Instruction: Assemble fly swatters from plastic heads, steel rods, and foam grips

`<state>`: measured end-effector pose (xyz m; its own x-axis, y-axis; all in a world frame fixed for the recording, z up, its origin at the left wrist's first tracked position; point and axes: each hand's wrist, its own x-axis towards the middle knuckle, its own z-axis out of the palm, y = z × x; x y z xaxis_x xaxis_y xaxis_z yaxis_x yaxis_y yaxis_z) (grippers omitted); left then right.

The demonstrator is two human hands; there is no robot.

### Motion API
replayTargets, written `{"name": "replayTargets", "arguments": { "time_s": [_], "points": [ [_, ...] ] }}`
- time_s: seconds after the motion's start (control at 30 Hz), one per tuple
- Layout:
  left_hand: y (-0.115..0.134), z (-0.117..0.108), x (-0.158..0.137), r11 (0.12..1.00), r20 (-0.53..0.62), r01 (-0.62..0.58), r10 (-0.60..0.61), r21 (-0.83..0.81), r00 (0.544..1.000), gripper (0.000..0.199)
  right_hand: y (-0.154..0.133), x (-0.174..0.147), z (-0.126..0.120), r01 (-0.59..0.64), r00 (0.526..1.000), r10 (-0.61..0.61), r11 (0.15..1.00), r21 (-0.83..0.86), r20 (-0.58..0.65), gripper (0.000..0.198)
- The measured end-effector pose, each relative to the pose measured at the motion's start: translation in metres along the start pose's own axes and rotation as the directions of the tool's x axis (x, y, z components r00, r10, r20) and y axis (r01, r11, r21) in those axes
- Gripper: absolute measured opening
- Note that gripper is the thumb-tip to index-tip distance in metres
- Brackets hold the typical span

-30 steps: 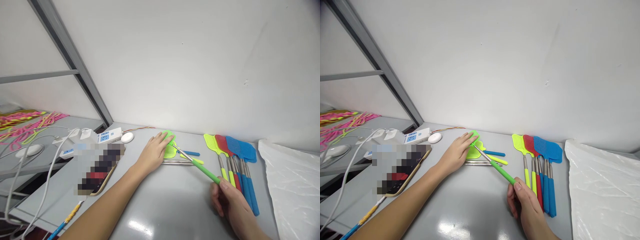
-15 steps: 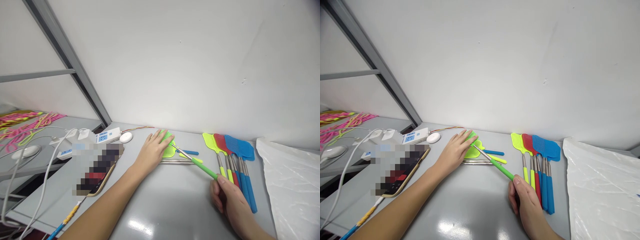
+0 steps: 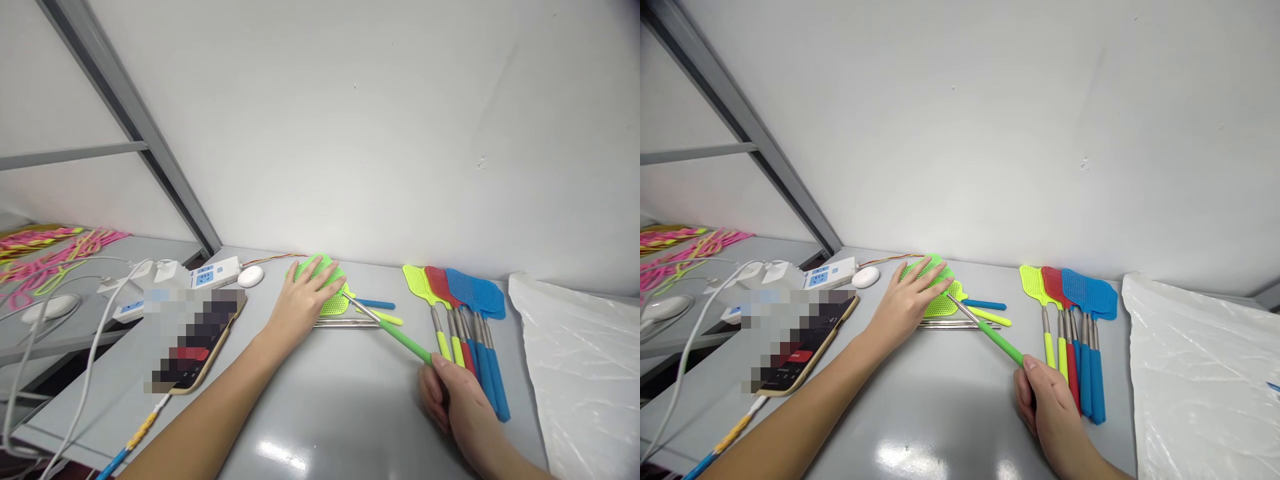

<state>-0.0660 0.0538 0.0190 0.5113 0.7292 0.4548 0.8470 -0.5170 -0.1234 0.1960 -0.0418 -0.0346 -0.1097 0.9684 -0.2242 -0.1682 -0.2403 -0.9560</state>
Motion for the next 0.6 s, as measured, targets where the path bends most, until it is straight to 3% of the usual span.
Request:
{"name": "replayTargets", "arguments": {
  "time_s": [0.3, 0.6],
  "points": [
    [-0.001, 0.007, -0.002, 0.996, -0.029, 0.031, -0.033, -0.085, 0.999, 0.054, 0.004, 0.001, -0.003, 0.038, 0.999, -0.033, 0.991, -0.126, 0.036, 0.054],
    [-0.003, 0.009, -0.002, 0.994, 0.038, 0.038, -0.034, -0.107, 0.999, 0.051, 0.000, 0.000, -0.001, 0.039, 0.999, -0.032, 0.984, -0.174, 0.043, 0.054]
  ]
}}
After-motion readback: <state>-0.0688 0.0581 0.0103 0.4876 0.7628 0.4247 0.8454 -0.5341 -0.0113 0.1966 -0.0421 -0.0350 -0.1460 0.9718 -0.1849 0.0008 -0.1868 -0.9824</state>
